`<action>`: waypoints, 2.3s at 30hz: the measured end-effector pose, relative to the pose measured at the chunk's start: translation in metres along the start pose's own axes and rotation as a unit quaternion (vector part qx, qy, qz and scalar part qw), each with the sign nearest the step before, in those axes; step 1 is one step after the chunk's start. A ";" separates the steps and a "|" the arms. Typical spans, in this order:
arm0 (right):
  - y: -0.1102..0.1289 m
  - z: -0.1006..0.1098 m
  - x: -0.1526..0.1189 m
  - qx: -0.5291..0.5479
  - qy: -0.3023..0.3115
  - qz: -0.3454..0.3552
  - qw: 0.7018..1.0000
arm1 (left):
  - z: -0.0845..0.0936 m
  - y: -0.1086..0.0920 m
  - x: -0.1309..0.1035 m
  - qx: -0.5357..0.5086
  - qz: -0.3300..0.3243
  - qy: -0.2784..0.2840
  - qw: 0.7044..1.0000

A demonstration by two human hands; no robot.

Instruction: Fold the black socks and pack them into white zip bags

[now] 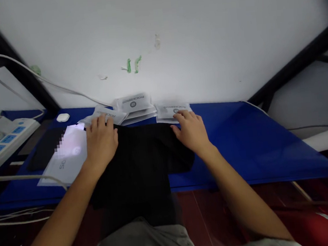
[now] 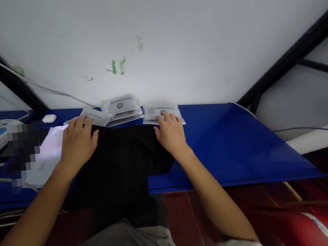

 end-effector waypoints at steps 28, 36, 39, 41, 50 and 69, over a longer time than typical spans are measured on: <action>0.014 -0.049 -0.121 0.143 0.120 -0.009 0.982 | -0.058 -0.005 -0.109 -0.110 -0.096 0.212 0.966; 0.014 -0.048 -0.120 0.140 0.108 -0.010 0.984 | -0.055 -0.004 -0.108 -0.110 -0.089 0.206 0.968; 0.014 -0.047 -0.121 0.143 0.099 -0.008 0.985 | -0.056 -0.003 -0.108 -0.116 -0.088 0.204 0.968; 0.015 -0.046 -0.121 0.145 0.090 -0.005 0.985 | -0.056 -0.003 -0.108 -0.119 -0.087 0.200 0.969; 0.017 -0.030 -0.125 0.173 0.039 0.015 0.984 | -0.036 0.001 -0.115 -0.183 -0.079 0.106 0.974; 0.063 0.001 -0.136 0.234 0.075 0.136 0.960 | -0.007 0.021 -0.152 -0.217 -0.130 0.173 0.952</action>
Point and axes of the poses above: each hand's wrist, its own x-axis towards the middle knuckle, its own z-axis out of the back of the hand, y = z × x, the point moved 7 cm from there along x, towards the middle knuckle, and after that the axes turned 3 degrees about -y, right-handed, at the moved point
